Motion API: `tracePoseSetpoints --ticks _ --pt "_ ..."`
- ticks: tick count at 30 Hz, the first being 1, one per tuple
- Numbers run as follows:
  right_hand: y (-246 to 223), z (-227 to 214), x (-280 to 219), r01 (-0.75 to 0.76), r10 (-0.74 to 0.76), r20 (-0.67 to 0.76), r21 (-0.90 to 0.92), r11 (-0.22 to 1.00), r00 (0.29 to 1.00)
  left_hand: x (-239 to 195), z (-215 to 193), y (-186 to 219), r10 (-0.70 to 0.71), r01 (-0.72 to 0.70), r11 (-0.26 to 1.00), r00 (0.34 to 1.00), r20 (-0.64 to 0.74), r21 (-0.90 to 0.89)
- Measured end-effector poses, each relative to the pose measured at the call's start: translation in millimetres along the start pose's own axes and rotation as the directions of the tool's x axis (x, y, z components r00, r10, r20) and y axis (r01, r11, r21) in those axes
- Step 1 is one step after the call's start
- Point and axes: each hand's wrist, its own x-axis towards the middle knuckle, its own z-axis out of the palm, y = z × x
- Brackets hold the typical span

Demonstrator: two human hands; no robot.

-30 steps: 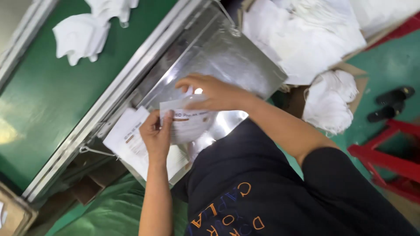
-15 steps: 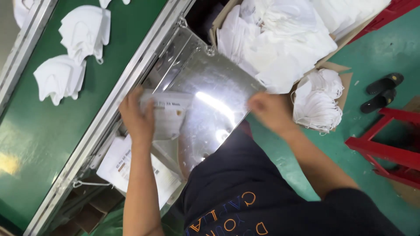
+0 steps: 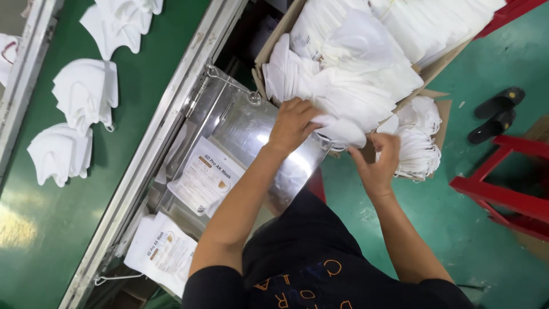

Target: The recorder is taking face masks from a conveyor belt and putting them into plastic pouches in a factory setting.

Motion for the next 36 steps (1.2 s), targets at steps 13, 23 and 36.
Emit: tracePoseSetpoints --ticks 13,23,36 --pt "17 -55 -7 -0.555 0.360 0.430 0.534 0.638 0.828 -58 -89 -12 -0.484 0.242 0.586 0.870 -0.095 -0.773" --pt "-95 32 5 -0.176 0.030 0.415 0.317 0.932 0.909 -152 -47 26 -0.472 0.475 0.674 0.866 0.164 -0.566" --pt "-10 46 15 0.132 -0.099 0.126 -0.283 0.950 0.987 -189 -48 26 -0.593 0.512 0.766 0.796 -0.119 -0.389"
